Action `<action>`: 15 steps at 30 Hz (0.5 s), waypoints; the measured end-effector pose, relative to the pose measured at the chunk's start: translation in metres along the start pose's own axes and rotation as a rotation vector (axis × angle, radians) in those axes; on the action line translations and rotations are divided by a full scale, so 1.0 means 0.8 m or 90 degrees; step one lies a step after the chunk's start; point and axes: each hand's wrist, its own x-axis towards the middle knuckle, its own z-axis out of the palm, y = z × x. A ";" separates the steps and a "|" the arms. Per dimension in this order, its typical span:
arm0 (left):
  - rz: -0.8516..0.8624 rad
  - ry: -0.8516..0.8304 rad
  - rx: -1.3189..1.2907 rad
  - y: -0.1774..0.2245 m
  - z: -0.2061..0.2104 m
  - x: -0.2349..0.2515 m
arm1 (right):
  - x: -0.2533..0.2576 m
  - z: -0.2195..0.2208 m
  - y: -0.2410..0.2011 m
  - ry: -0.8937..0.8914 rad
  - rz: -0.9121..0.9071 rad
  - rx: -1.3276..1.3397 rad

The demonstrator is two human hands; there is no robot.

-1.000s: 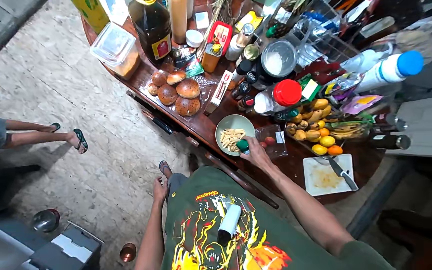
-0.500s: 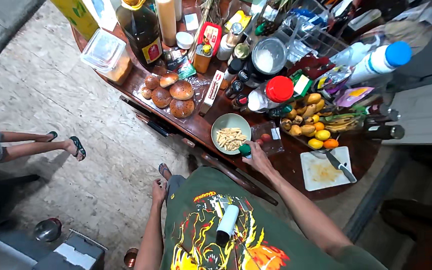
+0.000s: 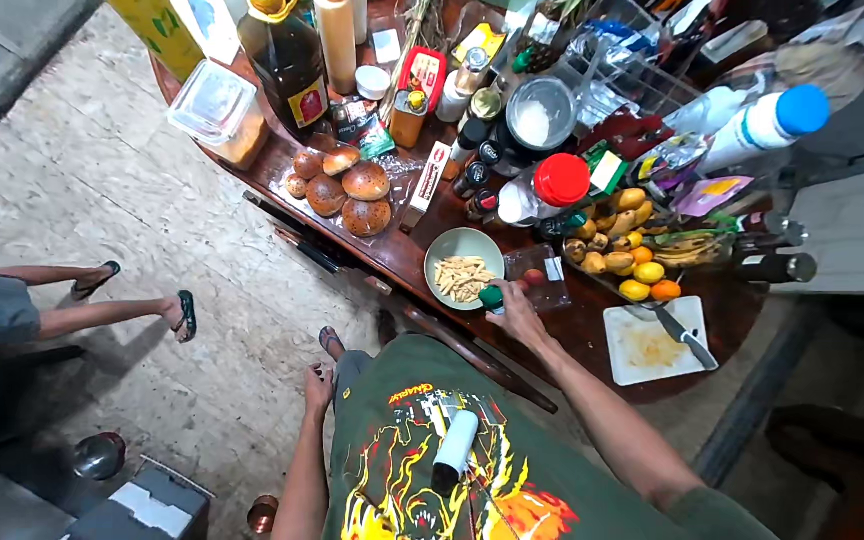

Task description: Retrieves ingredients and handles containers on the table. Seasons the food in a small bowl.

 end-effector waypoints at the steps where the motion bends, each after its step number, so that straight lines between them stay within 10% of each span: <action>1: 0.000 0.002 -0.005 -0.001 0.001 0.000 | 0.003 -0.001 -0.002 0.000 0.000 0.000; 15: -0.005 0.020 -0.024 -0.009 0.004 -0.007 | 0.033 -0.003 -0.051 -0.007 -0.085 -0.006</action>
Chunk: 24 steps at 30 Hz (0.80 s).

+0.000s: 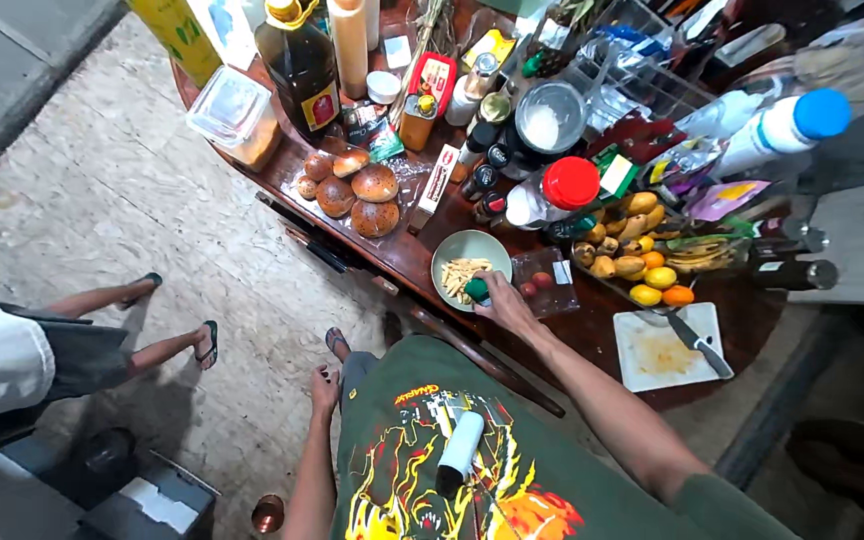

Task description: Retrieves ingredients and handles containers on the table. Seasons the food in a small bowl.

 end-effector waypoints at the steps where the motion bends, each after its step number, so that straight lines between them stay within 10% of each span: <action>1: -0.001 0.001 -0.003 -0.001 0.000 0.000 | 0.002 -0.001 -0.002 0.006 0.002 0.000; 24: -0.002 -0.019 -0.009 0.000 0.002 0.002 | -0.036 0.006 0.028 0.016 0.100 0.016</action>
